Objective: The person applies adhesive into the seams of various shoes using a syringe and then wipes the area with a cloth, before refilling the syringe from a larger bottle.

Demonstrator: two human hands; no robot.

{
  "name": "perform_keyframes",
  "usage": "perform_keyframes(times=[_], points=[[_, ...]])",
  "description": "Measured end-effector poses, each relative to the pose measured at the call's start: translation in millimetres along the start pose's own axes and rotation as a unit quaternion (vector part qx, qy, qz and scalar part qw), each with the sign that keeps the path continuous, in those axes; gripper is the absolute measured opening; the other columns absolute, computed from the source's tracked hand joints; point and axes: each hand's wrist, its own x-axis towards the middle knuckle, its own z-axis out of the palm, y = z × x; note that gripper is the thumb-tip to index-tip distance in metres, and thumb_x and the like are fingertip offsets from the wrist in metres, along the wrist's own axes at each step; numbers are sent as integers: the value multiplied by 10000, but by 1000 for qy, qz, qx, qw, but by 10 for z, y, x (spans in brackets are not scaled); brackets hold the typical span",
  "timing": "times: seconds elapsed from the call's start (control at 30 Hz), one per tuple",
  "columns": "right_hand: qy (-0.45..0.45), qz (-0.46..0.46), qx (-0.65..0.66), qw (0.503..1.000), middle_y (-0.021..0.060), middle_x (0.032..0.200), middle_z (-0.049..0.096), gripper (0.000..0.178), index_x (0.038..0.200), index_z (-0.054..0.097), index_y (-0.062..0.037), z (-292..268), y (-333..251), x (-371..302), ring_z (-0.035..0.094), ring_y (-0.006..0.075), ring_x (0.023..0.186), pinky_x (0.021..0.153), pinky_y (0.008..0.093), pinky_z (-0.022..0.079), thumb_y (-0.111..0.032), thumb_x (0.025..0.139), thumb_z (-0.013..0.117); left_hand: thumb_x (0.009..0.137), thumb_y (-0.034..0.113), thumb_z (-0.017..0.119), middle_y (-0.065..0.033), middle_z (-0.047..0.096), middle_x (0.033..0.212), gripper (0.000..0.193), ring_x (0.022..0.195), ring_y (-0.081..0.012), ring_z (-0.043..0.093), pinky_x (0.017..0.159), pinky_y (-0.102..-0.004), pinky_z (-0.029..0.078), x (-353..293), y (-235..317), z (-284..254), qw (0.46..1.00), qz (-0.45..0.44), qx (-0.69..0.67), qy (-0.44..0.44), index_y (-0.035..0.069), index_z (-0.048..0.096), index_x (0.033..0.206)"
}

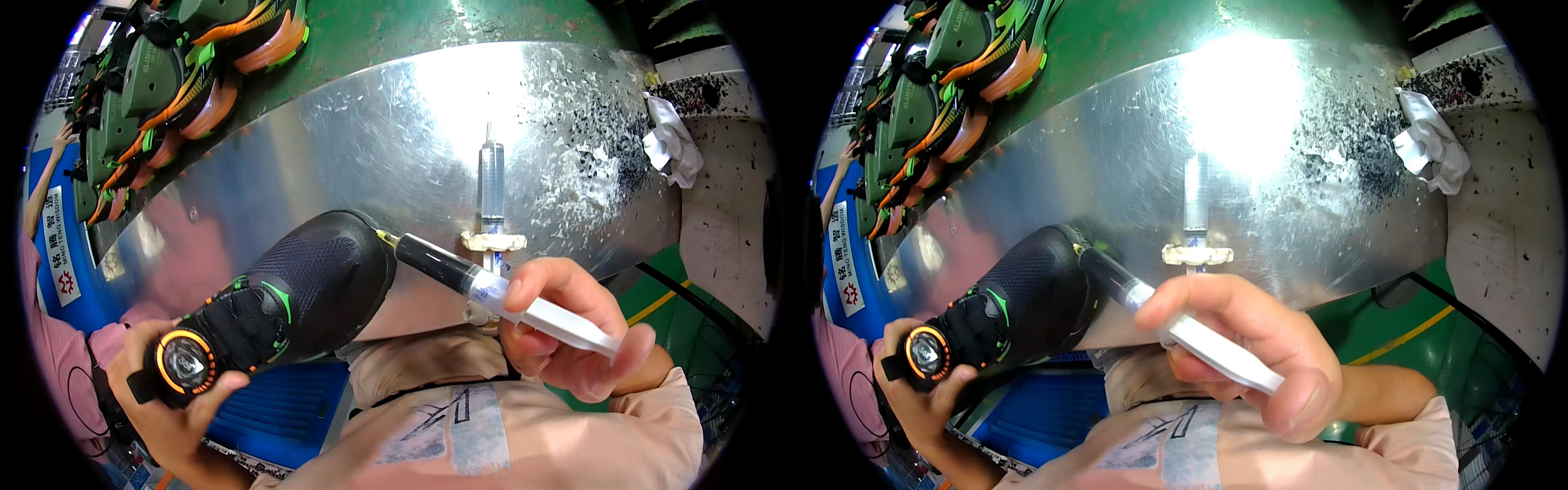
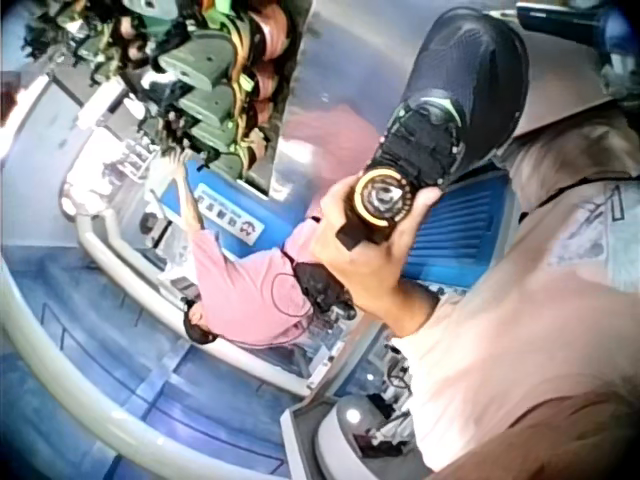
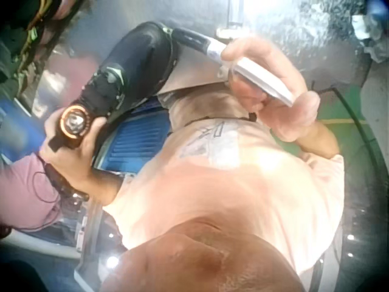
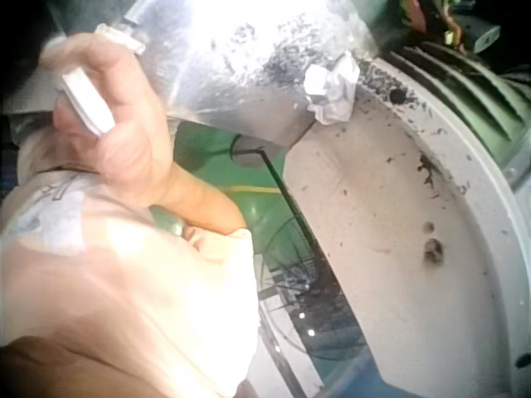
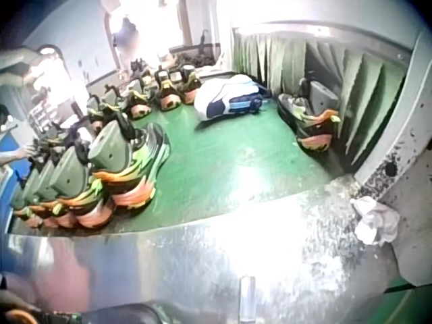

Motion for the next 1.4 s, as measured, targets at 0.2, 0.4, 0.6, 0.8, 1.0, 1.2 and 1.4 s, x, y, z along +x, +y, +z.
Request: perform_keyframes(times=[0.2, 0.4, 0.6, 0.8, 1.0, 1.2, 1.4], points=[[-5, -9, -3, 1000, -19, 806, 392, 1136, 1309, 302, 13, -16, 56, 3, 331, 36, 695, 627, 172, 264, -765, 545, 621, 574, 296, 834, -66, 535, 710, 581, 639, -170, 521, 621, -274, 436, -98, 330, -24, 984, -103, -142, 12, -21, 519, 945], [3, -54, -53, 997, -29, 783, 417, 1133, 1310, 298, 24, 29, 101, 9, 340, 26, 668, 607, 167, 265, -784, 566, 579, 712, 212, 747, -93, 637, 809, 361, 722, -205, 618, 644, -300, 456, -166, 567, -164, 987, -124, -100, -32, 19, 568, 960], [-3, -92, -38, 995, -40, 789, 432, 1082, 1330, 262, 43, 107, 181, 1, 344, 13, 675, 596, 157, 250, -691, 635, 649, 658, 216, 807, -129, 638, 732, 391, 648, -249, 621, 606, -328, 478, -211, 758, -193, 976, -195, -91, -27, -5, 596, 900], [-11, -156, -13, 988, -41, 771, 415, 950, 1339, 247, 46, 245, 400, -55, 329, 21, 643, 553, 170, 239, -501, 718, 714, 685, 282, 783, -144, 649, 759, 379, 685, -277, 637, 629, -345, 481, -264, 897, -173, 968, -238, -75, -10, -1, 627, 882], [-92, -253, -169, 948, -48, 663, 377, 833, 1307, 307, 37, 216, 595, -39, 322, 39, 560, 492, 191, 243, -413, 746, 726, 694, 278, 773, -143, 644, 772, 393, 699, -273, 629, 635, -343, 478, -310, 938, -151, 968, -237, -76, -14, -10, 610, 905], [-74, -296, -370, 878, 35, 752, 490, 931, 1239, 377, 69, 241, 679, -94, 446, 82, 586, 500, 208, 347, -608, 677, 680, 704, 274, 764, -143, 639, 786, 406, 713, -269, 622, 642, -341, 475, -351, 944, -101, 969, -237, -74, -5, -19, 593, 927], [-31, -302, -389, 870, 95, 914, 563, 792, 1190, 476, 2, 452, 840, -224, 556, 225, 732, 620, 294, 443, -516, 650, 738, 772, 152, 703, -127, 627, 796, 313, 703, -212, 596, 663, -314, 456, -378, 848, 40, 976, -170, -124, 58, -49, 555, 960]])
